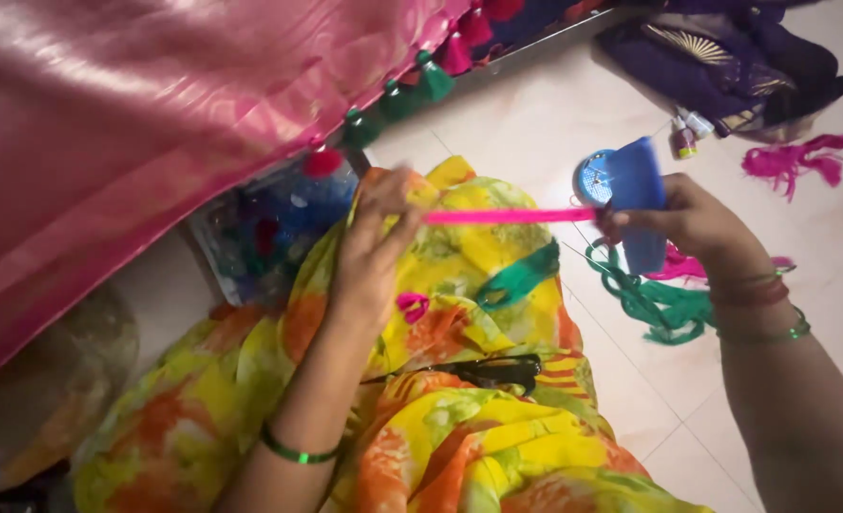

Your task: The recorder is seen tying colorful thread tassels onto the edge of a pink sari using a needle, scissors, and a comb.

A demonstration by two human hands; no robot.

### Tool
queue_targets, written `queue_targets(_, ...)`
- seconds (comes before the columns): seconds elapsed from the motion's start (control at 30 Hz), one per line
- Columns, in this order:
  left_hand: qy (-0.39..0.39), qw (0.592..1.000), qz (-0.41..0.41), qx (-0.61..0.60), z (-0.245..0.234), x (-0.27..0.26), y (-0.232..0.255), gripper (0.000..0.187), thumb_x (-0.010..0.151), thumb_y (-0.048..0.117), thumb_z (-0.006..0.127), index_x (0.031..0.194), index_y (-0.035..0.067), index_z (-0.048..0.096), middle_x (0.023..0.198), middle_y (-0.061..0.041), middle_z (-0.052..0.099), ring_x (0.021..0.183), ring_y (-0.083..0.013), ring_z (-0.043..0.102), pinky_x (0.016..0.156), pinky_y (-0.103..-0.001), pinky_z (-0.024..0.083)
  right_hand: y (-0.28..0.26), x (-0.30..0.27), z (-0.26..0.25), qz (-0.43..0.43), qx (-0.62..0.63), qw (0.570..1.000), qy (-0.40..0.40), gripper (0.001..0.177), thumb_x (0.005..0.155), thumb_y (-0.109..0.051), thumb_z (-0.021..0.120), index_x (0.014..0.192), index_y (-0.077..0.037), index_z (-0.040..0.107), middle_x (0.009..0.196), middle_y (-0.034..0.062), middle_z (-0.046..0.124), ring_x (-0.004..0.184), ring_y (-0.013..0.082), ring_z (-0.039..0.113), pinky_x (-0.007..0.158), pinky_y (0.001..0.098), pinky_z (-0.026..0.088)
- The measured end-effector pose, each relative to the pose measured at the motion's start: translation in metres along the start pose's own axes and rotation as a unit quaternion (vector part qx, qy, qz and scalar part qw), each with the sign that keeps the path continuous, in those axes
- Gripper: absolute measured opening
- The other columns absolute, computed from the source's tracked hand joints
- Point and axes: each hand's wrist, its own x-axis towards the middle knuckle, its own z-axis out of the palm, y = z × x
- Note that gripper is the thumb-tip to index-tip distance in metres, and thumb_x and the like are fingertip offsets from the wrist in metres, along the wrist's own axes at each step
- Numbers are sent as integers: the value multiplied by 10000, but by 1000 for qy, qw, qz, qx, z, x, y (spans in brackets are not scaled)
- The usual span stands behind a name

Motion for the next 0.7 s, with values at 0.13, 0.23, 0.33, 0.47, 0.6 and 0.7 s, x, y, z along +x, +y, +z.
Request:
queue_targets(0.13,55,995,-74,21,-28,-35,-59,80,1026,137,666,1037,59,655,1499,-121,547,1267,-184,505,1078,-341,386,35,32,-15,134,-191,971,55,245,902,-146,719,1109,-21,764,899,103,752,842,189,686,759,328,533)
queue_targets(0.23,92,988,-116,-39,-29,-51,-68,144,1047,141,642,1171,68,649,1363,-116,602,973,-126,547,833,-277,437,78,58,-18,62,-311,912,259,329,940,-109,669,1230,18,579,962,160,719,870,257,714,735,374,564)
queue_targets(0.33,70,984,-126,-107,-20,-50,-52,156,1059,158,593,1193,79,586,1299,-96,667,811,-125,587,687,-263,468,99,46,32,-137,-482,845,185,212,1031,-99,530,1229,-45,581,1012,161,713,911,340,698,738,444,552)
queue_targets(0.47,17,974,-133,-185,-11,-52,-47,121,1067,182,526,1126,77,511,1134,-114,702,772,-179,662,688,-317,541,66,24,79,-199,-598,772,84,268,923,-141,589,1185,-94,620,948,139,700,859,343,705,691,464,561)
queue_targets(0.6,-34,976,-138,-163,-9,-69,-69,94,1095,160,491,1105,67,477,835,-114,633,748,-200,656,734,-382,587,46,27,69,-48,-534,831,148,280,967,-241,634,1200,-87,620,890,145,707,723,339,700,619,478,547)
queue_targets(0.7,-70,979,-128,-142,-3,-70,-80,92,1115,143,479,1079,63,450,770,-80,564,703,-181,600,713,-371,561,34,40,60,59,-400,883,240,286,998,-300,633,1190,-90,613,816,132,710,657,307,716,606,460,556)
